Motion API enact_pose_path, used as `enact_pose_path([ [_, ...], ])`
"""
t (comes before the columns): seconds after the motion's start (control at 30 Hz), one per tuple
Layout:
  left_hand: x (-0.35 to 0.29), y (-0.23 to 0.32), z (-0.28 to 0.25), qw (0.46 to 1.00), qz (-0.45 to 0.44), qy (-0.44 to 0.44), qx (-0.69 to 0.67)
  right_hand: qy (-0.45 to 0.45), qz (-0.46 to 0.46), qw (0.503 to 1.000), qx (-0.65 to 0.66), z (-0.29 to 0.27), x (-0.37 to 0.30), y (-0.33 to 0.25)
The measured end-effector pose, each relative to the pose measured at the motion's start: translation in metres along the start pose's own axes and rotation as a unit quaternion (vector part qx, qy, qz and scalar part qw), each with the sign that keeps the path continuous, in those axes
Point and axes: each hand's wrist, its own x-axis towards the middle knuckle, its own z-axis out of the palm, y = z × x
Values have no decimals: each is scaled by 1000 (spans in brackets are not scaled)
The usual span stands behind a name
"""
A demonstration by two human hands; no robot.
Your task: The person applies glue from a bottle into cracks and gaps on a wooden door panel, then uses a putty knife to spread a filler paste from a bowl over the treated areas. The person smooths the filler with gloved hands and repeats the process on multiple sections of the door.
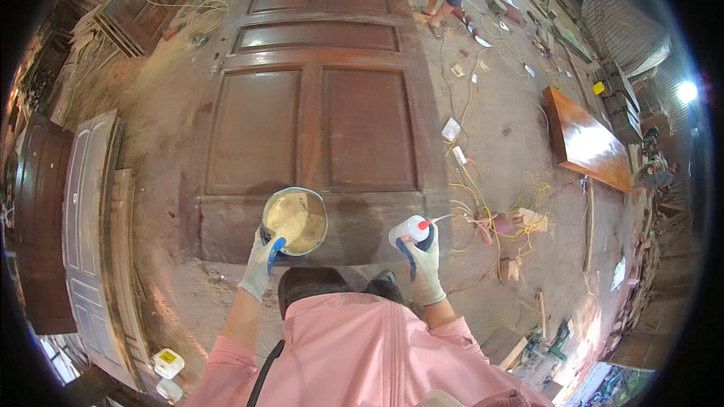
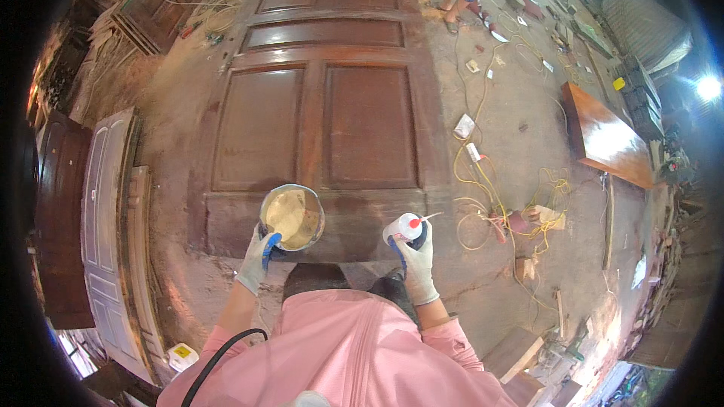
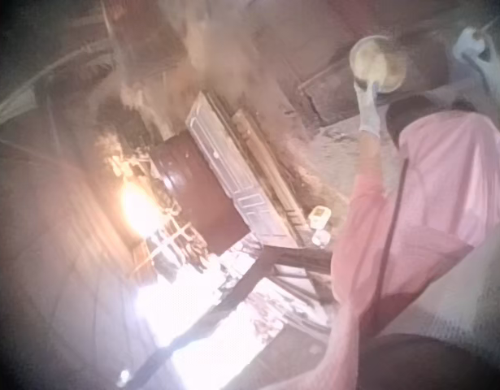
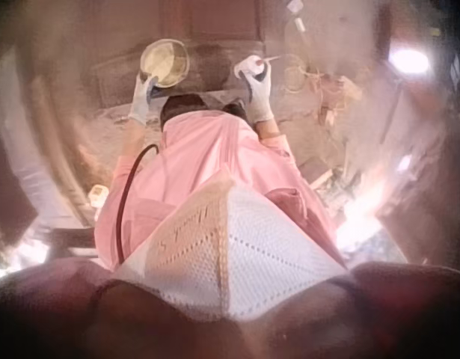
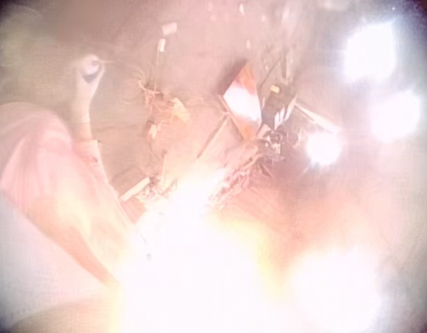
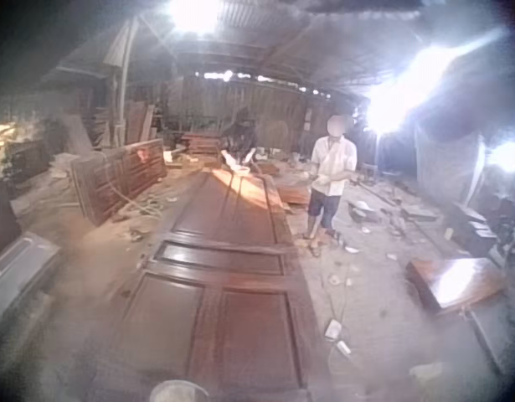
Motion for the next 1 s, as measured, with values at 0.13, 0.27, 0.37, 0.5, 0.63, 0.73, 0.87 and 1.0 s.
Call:
enact_pose_path([
  [0.13,-36,-29,84,999,-3,8,-38,28,-20,998,-52,-100,0,-6],
  [0.27,-40,-88,110,999,-32,19,-28,76,-86,982,-152,-202,-13,-11],
  [0.37,-78,-64,186,995,-52,15,-85,161,-94,944,-273,-279,-28,-5],
  [0.5,-49,-89,162,999,-42,-15,-20,215,-76,911,-343,-317,-53,-8],
  [0.63,-30,-85,182,1000,-6,-22,6,215,-77,970,-78,-325,-55,-9],
  [0.73,-14,-81,187,1000,2,-26,10,260,-24,964,-56,-303,-62,-30],
  [0.87,14,-90,200,999,25,-22,-38,249,-47,966,-44,-312,-43,-35],
  [1.0,37,-97,229,996,55,24,-59,197,-35,978,-61,-331,1,-55],
])
